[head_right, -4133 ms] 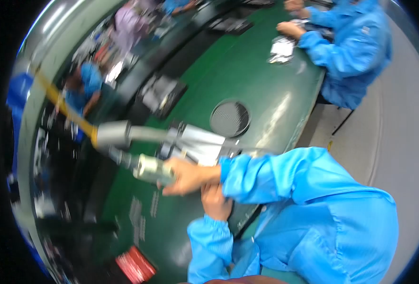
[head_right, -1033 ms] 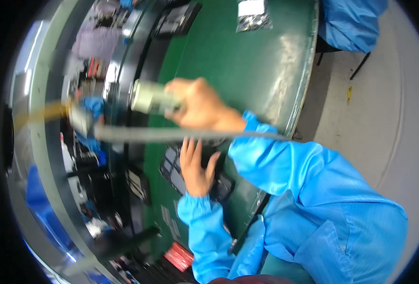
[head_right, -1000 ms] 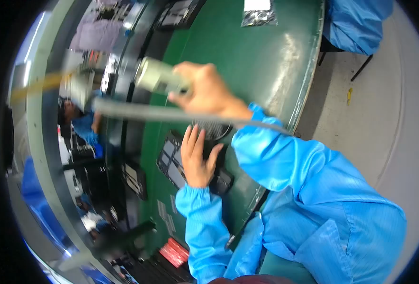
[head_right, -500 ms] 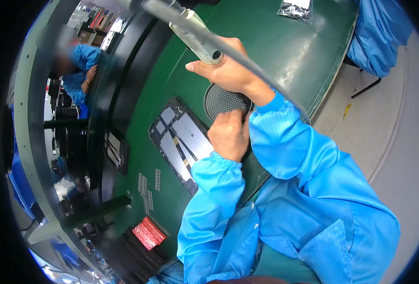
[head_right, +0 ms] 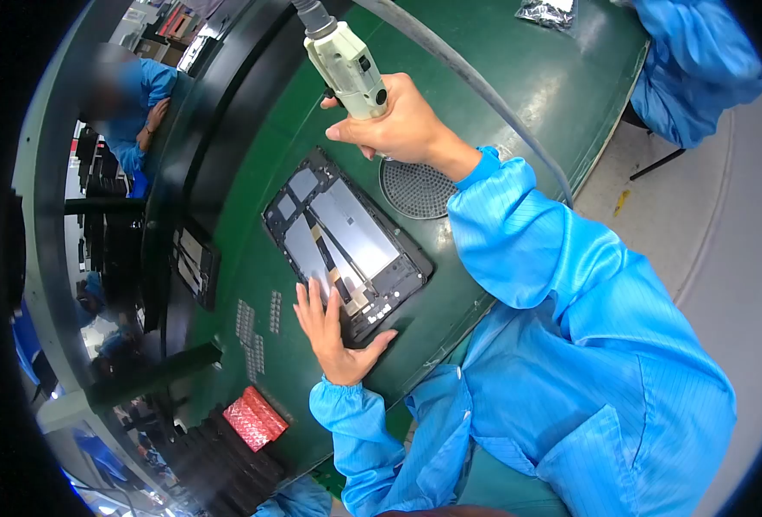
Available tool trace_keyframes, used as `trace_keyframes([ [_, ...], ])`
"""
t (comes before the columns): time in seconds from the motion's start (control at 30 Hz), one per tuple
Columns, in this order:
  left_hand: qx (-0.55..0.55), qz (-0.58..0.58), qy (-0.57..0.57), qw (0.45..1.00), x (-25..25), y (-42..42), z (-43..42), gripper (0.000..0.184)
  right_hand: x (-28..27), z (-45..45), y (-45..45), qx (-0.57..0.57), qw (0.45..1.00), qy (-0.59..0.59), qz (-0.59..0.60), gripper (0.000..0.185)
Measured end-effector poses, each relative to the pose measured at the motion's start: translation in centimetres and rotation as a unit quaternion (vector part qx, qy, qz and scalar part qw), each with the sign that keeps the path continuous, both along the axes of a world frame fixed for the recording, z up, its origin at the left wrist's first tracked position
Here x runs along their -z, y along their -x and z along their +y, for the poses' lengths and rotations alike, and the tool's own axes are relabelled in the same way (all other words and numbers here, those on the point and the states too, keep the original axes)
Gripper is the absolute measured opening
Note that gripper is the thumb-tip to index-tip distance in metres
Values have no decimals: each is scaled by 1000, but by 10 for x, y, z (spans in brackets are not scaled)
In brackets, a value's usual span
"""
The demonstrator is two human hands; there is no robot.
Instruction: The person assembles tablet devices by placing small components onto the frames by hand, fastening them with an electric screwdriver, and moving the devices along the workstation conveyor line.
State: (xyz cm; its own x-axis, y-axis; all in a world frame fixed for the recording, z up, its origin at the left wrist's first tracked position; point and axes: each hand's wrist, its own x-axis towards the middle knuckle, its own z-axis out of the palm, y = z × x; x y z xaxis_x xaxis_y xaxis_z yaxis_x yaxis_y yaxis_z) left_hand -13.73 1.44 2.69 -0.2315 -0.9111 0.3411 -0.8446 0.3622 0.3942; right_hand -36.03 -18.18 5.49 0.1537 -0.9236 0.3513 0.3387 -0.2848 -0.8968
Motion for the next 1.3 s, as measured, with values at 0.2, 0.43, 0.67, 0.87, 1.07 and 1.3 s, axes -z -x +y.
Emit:
trace_keyframes([
  [0.2, 0, 52, 6, 999, 27, 18, 7, 65, 5, 2, -6, -3, 999, 11, 47, 28],
  [0.43, -73, 62, -19, 995, 23, 59, 25, 58, 2, 0, -5, -9, 999, -3, 45, 26],
  [0.67, -70, 47, -15, 996, 21, 63, 26, 63, -1, 2, -3, -4, 997, -10, 73, 26],
  [0.87, -23, 43, -30, 998, 21, 49, 20, 52, -2, 4, -3, -8, 998, -12, 66, 24],
  [1.07, -56, 23, -18, 998, 14, 43, 17, 47, 3, 0, 2, -3, 996, -7, 92, 26],
  [1.3, 166, -52, -32, 984, -21, 64, -44, 53, 3, 3, -2, -15, 997, -3, 75, 26],
])
